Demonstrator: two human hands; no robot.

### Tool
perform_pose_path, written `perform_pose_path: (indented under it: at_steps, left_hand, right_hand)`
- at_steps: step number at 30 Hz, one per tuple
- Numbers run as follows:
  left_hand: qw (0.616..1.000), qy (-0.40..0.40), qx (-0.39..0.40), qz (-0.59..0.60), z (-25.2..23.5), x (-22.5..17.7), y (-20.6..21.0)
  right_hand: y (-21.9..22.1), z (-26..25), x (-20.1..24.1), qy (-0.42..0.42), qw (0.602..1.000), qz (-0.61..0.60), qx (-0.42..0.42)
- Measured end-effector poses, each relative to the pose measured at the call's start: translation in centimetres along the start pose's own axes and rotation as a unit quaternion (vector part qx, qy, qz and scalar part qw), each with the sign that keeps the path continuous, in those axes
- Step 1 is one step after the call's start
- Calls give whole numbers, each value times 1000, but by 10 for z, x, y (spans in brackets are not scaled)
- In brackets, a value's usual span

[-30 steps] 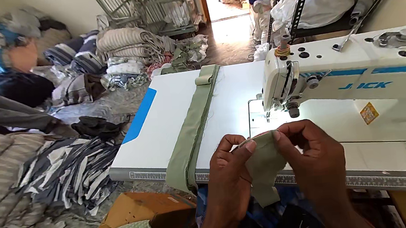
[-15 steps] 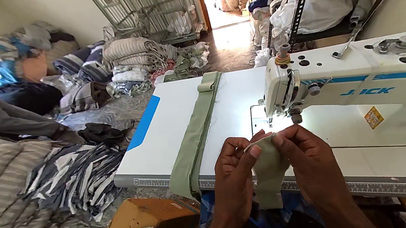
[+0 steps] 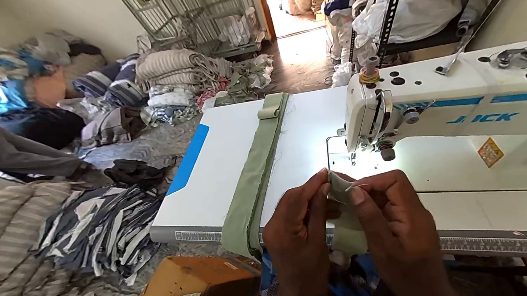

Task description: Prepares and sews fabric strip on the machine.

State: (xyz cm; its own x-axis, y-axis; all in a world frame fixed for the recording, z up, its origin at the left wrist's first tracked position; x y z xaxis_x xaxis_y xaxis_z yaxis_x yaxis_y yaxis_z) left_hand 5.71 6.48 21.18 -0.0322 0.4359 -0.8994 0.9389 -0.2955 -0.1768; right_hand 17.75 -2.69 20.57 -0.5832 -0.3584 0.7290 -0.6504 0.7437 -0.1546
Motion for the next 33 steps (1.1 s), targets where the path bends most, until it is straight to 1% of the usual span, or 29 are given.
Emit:
perform_pose_path:
  at_steps: [3,5,7,9,10,11,13,15,16,18,20,23,25,27,29,30,31,32,33]
  left_hand:
    - [992,-95,86,-8,11,21,-8]
    - [970,-176,166,15,21,38,-6]
    - [934,-259,233,82,34,56,3]
    - [912,-299,263,100,43,68,12]
    - [910,-302,270,85,47,73,16]
    - [912,-301,272,65,49,77,18]
    - [912,-308,270,37,51,81,22]
    - [898,-338,274,60,50,82,22]
    - [886,-360,281,84,48,82,22]
    - [861,-400,291,123,45,82,21]
    - [854,-407,293,138,45,79,18]
    - [865,-385,291,136,43,76,15]
    - [867,-393,271,141,40,79,16]
    - [867,-401,256,145,34,85,24]
    - [864,-404,242,175,18,99,42]
    - [872,-393,234,177,7,108,55]
    - [891,-364,227,151,-4,119,71]
    - [918,-317,222,90,-14,130,90]
    - [941,-259,218,-3,-22,142,110]
  right_hand:
    - [-1,10,-21,117,987,-51,100]
    - [-1,23,-37,161,974,-42,156]
    - [0,40,-54,186,965,-11,186]
    - [-2,54,-67,189,965,38,177]
    - [-3,60,-68,168,969,80,163]
    - [-3,63,-65,127,972,132,147]
    - [-3,67,-49,4,976,189,113]
    - [-1,73,-33,-113,970,191,100]
    - [-1,77,-27,-158,963,192,103]
    - [-1,82,-20,-215,952,186,111]
    - [-1,83,-16,-236,946,187,123]
    - [1,80,-15,-249,942,181,130]
    - [2,77,-17,-251,943,175,129]
    - [1,70,-22,-221,948,177,143]
    - [-2,58,-37,-170,947,205,182]
    - [-5,52,-49,-147,938,231,212]
    - [-7,46,-65,-120,925,260,251]
    - [-10,40,-86,-95,908,286,290]
    - [-13,34,-110,-80,893,306,319]
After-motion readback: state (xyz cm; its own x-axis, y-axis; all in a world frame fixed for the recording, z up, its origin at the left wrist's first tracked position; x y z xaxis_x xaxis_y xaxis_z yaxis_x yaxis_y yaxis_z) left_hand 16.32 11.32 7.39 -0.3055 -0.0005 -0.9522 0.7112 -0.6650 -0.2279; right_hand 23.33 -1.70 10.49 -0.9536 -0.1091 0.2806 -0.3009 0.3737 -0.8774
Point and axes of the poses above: each hand's wrist, its own z-axis away from the middle knuckle, its own y-axis out of the palm, x = y × z, the point moved 9 cm from there along -z, towards the middle knuckle, and after that the axes turned 10 degrees about -y, right-handed, at the moved point
